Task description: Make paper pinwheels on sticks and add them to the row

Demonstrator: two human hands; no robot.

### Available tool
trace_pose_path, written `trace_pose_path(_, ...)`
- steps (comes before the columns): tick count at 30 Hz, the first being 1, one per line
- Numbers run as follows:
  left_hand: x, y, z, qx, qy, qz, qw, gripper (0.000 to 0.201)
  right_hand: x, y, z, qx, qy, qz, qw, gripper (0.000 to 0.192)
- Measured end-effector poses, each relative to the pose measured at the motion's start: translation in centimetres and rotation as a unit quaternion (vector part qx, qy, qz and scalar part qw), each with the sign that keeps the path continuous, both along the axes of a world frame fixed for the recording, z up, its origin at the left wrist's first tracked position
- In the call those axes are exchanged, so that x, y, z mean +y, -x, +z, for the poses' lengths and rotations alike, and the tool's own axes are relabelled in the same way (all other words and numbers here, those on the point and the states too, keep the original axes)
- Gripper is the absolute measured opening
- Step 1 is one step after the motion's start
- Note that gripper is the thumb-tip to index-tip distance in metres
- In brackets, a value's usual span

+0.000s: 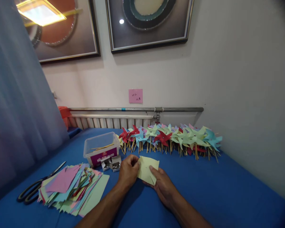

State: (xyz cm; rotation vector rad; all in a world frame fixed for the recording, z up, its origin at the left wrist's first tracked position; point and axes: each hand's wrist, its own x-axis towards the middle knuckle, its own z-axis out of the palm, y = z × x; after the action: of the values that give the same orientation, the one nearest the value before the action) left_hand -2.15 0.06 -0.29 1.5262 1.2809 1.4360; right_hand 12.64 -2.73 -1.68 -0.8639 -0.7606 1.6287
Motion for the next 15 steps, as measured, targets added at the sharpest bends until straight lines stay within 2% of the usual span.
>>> trace_pose_path(10,-0.33,-0.01,0.20,0.080,-0.023,0.034,0.996,0.007,0.32,-0.12,-0.10,0.001,-0.008,-0.007,1.000,0.042)
trace_pose_path(12,-0.58,-0.01,0.23,0.133,-0.075,0.047,0.987,0.009,0.33,-0.08,-0.09,0.001,-0.010,-0.007,1.000,0.040)
trace_pose_path(15,-0.96,0.01,0.10,0.228,-0.189,0.050,0.954,0.016,0.31,0.05,-0.10,0.005,-0.017,-0.010,1.000,0.038)
